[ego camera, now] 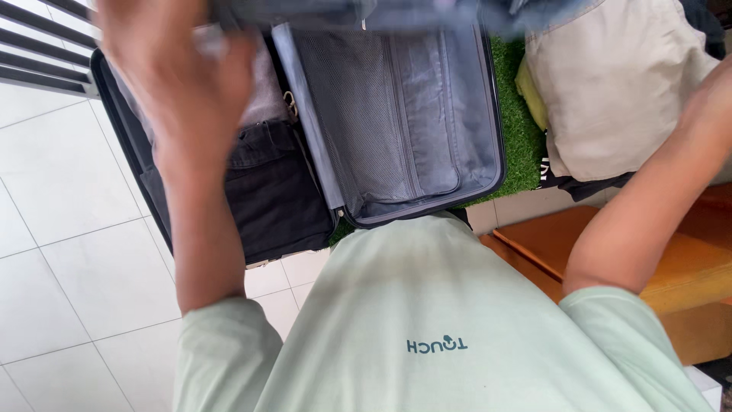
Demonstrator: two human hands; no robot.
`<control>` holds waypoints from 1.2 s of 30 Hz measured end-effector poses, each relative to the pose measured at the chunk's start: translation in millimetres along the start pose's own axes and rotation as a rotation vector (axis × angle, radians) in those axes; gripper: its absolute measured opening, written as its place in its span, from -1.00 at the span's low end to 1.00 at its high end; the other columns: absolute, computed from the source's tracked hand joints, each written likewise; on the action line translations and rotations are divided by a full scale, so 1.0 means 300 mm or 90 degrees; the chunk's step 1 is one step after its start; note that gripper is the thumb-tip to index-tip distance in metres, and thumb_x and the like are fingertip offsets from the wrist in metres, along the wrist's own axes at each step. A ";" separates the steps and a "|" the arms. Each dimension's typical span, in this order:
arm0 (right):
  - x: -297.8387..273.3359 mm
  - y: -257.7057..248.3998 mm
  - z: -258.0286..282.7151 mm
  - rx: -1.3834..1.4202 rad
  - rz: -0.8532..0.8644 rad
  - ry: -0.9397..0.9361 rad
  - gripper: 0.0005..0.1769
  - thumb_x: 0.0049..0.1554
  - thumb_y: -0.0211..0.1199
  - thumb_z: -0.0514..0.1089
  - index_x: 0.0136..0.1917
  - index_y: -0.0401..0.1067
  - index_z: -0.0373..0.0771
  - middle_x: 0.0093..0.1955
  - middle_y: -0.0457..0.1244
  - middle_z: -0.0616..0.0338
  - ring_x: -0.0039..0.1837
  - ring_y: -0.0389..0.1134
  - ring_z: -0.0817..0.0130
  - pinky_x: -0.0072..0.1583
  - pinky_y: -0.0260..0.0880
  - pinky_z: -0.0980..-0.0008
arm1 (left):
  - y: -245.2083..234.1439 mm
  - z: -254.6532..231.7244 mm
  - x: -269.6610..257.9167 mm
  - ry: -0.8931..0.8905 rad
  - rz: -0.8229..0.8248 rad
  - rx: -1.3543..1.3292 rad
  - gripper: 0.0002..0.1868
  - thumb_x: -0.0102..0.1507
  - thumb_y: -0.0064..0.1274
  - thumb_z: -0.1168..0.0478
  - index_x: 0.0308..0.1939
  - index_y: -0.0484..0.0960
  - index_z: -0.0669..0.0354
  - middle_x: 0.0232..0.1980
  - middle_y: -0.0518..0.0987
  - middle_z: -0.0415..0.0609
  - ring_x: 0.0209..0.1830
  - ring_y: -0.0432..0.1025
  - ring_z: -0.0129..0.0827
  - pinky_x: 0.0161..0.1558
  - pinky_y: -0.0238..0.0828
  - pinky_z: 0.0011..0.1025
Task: The person folds black cargo pants, blue trousers, and beige shorts, placing them into an open suitcase on the floor.
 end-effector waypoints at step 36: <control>-0.965 0.309 -0.435 -0.404 0.243 0.433 -0.25 0.07 0.58 -0.04 0.30 0.23 -0.44 0.16 0.32 -0.37 0.10 0.42 -0.16 0.10 0.43 0.05 | 0.703 0.054 -0.872 -0.649 0.188 -0.333 -0.77 0.21 0.16 0.37 -0.06 0.71 0.33 -0.08 0.60 -0.01 -0.28 0.56 -0.50 -0.20 0.53 -0.51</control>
Point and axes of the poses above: each hand's wrist, its own x-axis towards the middle knuckle, its own y-axis out of the palm, z = x × y, the point moved 3 cm from there along x, towards the middle knuckle
